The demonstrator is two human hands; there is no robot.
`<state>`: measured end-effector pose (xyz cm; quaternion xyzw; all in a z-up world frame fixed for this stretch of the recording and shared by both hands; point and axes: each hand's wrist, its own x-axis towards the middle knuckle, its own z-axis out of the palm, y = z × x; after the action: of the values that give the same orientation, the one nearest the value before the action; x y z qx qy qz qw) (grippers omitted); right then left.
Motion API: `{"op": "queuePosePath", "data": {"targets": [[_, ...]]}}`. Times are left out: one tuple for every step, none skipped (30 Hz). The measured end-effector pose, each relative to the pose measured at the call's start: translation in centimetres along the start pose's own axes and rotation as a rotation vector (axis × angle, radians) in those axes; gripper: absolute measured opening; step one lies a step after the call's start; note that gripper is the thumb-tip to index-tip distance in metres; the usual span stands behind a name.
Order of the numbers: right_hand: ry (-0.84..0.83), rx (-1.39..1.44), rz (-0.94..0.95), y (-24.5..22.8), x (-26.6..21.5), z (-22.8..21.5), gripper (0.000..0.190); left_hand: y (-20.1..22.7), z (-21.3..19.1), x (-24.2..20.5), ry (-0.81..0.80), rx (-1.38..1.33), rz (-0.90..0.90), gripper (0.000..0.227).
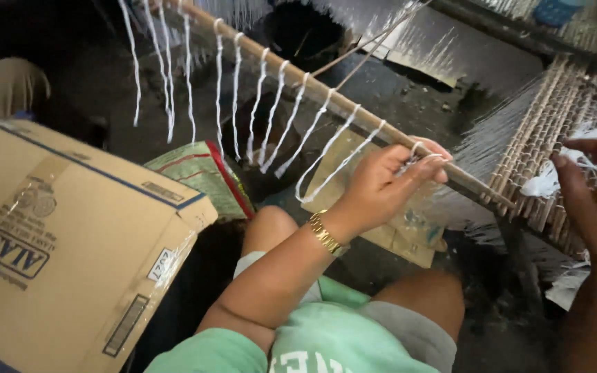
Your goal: The person ties white yarn onto thin wooden sticks using a repetitive knotting method. They handle bundles of sticks, tie yarn around each stick, and place finished sticks aside. The work is performed by hand while seated on the floor.
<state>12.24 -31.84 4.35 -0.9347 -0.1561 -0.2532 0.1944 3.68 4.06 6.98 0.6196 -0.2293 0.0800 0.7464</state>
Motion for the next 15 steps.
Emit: {"op": "queuePosePath", "data": {"targets": [[-0.028,0.092,-0.068,-6.0,0.0,-2.3,0.018,0.1,0.3,0.0,0.002,-0.029,-0.005,0.037],[-0.054,0.184,-0.135,-11.8,-1.0,-5.2,0.017,0.1,0.7,0.1,0.005,-0.059,-0.011,0.037],[-0.046,0.171,-0.116,-15.2,-1.1,-5.6,0.017,-0.4,0.9,0.0,-0.017,-0.069,-0.015,0.037],[-0.118,0.181,-0.183,-18.5,-0.9,-5.9,0.018,-0.9,1.1,0.1,0.0,-0.146,-0.024,0.032],[-0.188,0.189,-0.242,-21.8,-0.8,-6.1,0.021,-1.4,1.4,0.0,0.01,-0.226,-0.038,0.027],[-0.179,0.174,-0.212,-22.2,-1.0,-5.7,0.021,-1.7,1.4,-0.2,-0.02,-0.239,-0.048,0.027],[-0.169,0.176,-0.215,-22.5,-1.1,-5.3,0.023,-2.0,1.4,-0.2,-0.001,-0.196,-0.021,0.025],[-0.159,0.177,-0.217,-22.9,-1.1,-4.9,0.025,-2.3,1.4,-0.3,0.019,-0.154,0.006,0.023],[-0.15,0.169,-0.196,-22.7,-1.2,-4.8,0.025,-1.9,1.3,-0.3,-0.004,-0.161,-0.001,0.023],[-0.152,0.216,-0.153,-22.5,-1.4,-4.8,0.027,-1.5,1.1,-0.2,-0.009,-0.098,0.019,0.021],[-0.156,0.264,-0.111,-22.3,-1.6,-4.8,0.029,-1.1,1.0,-0.2,-0.012,-0.037,0.038,0.019],[-0.149,0.256,-0.091,-22.1,-1.6,-4.9,0.029,-1.2,0.7,-0.3,-0.032,-0.045,0.032,0.019],[-0.148,0.246,-0.117,-21.8,-1.7,-5.2,0.029,-1.3,0.6,-0.4,-0.016,-0.058,-0.014,0.019],[-0.148,0.235,-0.144,-21.5,-1.8,-5.5,0.03,-1.4,0.6,-0.5,-0.001,-0.071,-0.06,0.02],[-0.136,0.221,-0.131,-21.3,-1.8,-5.8,0.03,-1.8,0.8,-0.5,-0.021,-0.08,-0.055,0.02]]}}
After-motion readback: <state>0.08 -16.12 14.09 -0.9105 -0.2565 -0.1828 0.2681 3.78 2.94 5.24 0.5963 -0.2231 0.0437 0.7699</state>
